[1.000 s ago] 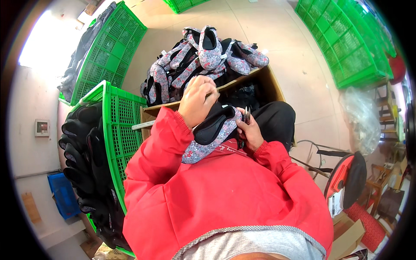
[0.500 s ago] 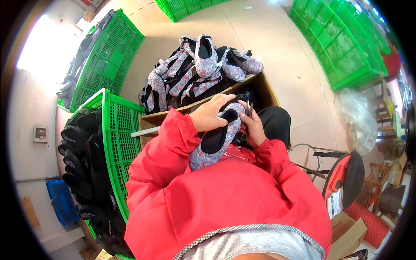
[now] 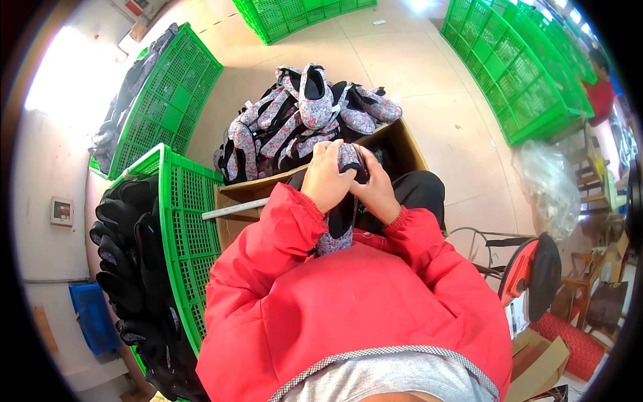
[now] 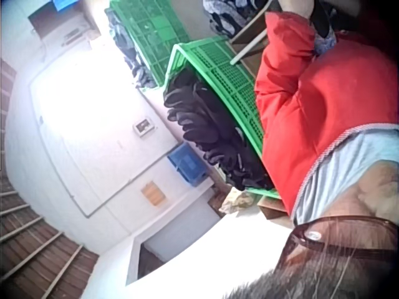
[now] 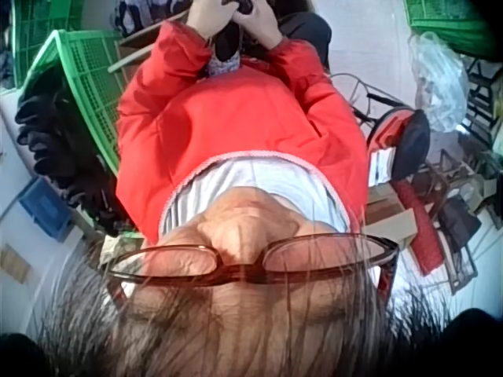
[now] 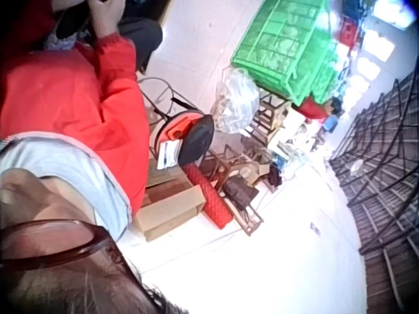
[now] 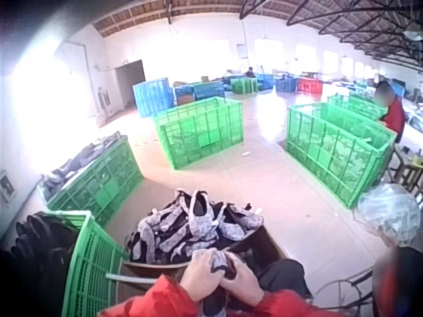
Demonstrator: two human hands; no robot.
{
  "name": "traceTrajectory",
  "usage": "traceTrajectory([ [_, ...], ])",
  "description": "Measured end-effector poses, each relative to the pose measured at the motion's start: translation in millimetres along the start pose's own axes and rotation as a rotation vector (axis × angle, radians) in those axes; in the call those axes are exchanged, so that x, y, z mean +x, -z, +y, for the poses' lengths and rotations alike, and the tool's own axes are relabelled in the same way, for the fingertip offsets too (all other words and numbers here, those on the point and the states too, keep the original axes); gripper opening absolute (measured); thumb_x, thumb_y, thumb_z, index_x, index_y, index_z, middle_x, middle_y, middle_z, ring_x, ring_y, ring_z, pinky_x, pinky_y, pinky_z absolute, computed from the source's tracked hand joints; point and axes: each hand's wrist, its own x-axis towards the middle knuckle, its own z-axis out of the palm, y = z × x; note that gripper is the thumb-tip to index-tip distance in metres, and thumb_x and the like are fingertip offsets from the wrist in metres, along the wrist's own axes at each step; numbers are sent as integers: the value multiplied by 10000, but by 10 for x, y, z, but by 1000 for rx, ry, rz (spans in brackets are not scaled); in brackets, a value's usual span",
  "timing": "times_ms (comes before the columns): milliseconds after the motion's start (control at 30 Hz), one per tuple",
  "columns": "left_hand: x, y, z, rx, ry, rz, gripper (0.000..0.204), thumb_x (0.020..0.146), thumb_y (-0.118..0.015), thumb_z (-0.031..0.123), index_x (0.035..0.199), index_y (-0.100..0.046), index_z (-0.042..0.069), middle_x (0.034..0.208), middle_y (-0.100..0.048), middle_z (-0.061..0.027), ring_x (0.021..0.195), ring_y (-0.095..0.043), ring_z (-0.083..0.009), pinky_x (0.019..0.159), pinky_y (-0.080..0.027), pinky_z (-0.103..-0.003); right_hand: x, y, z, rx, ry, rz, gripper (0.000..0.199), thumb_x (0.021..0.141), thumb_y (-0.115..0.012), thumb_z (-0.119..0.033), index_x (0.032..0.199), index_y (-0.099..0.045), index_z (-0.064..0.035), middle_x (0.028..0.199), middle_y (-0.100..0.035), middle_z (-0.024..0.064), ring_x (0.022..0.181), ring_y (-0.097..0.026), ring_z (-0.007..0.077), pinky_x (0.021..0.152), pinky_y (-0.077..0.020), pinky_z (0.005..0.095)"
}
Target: The person sits cross-legged and uses pliers to manipulate the heel area of a floral-patterned slip-on shoe. They briefly pause to read a notebook and write on a paper before resuming the repair work on the shoe.
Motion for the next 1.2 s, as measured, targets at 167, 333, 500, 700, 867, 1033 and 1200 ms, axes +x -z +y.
traceTrajectory([
  [167, -46, 73, -41, 363, -196, -30, 540, 687, -630, -3, 1222, -576, -58, 1132, -577, -209, 1085, -548, -392, 955, -459, -412, 40, 68, -21, -159, -93, -12, 470, 750, -631, -111, 1215, -581, -64, 1062, -649, 199, 1016, -618, 374, 886, -493, 427],
  [333, -138, 66, -186, 598, -335, -72, 451, 642, -647, -19, 1092, -622, -44, 1004, -589, -155, 979, -568, -325, 884, -479, -378, 48, 178, -166, -300, -14, -151, 380, 724, -623, -93, 1102, -612, -48, 962, -652, 203, 928, -618, 397, 799, -499, 460],
  [500, -291, 158, -226, 357, -375, -95, 318, 643, -666, 20, 961, -652, 11, 919, -595, -127, 906, -587, -329, 808, -498, -403, -38, 358, -192, -228, 67, -334, 287, 744, -628, -22, 1031, -623, -25, 901, -632, 201, 819, -626, 351, 725, -493, 373],
  [700, -609, 208, -267, -247, 286, -361, 157, 801, -729, 108, 915, -688, 8, 765, -677, -137, 648, -641, -226, 622, -483, -329, 23, 558, -297, 272, -325, -797, 244, 786, -533, 69, 1002, -638, 28, 843, -626, -3, 801, -535, 53, 710, -437, 225],
  [867, -830, 272, -71, -1211, 795, -455, 166, 967, -604, 91, 1085, -625, -24, 947, -696, -95, 786, -675, -143, 737, -567, -275, -22, 567, -146, 651, -659, -898, 181, 845, -579, -4, 1013, -641, -26, 847, -622, -31, 719, -532, 29, 621, -422, 198],
  [1033, -857, 346, 125, -1684, 793, -431, 284, 998, -573, 209, 1162, -610, -21, 1108, -686, -99, 977, -666, -180, 897, -532, -311, -82, 446, -65, 854, -736, -877, 118, 912, -645, -134, 999, -602, -67, 801, -575, -61, 671, -525, 35, 575, -411, 196],
  [1200, -940, 203, 6, -1905, 845, -452, 416, 1013, -532, 293, 1281, -546, -24, 1221, -643, -137, 1079, -640, -252, 973, -510, -389, -197, 273, 78, 870, -692, -766, 118, 935, -645, -182, 948, -564, -98, 884, -571, -50, 788, -530, 35, 684, -444, 206],
])
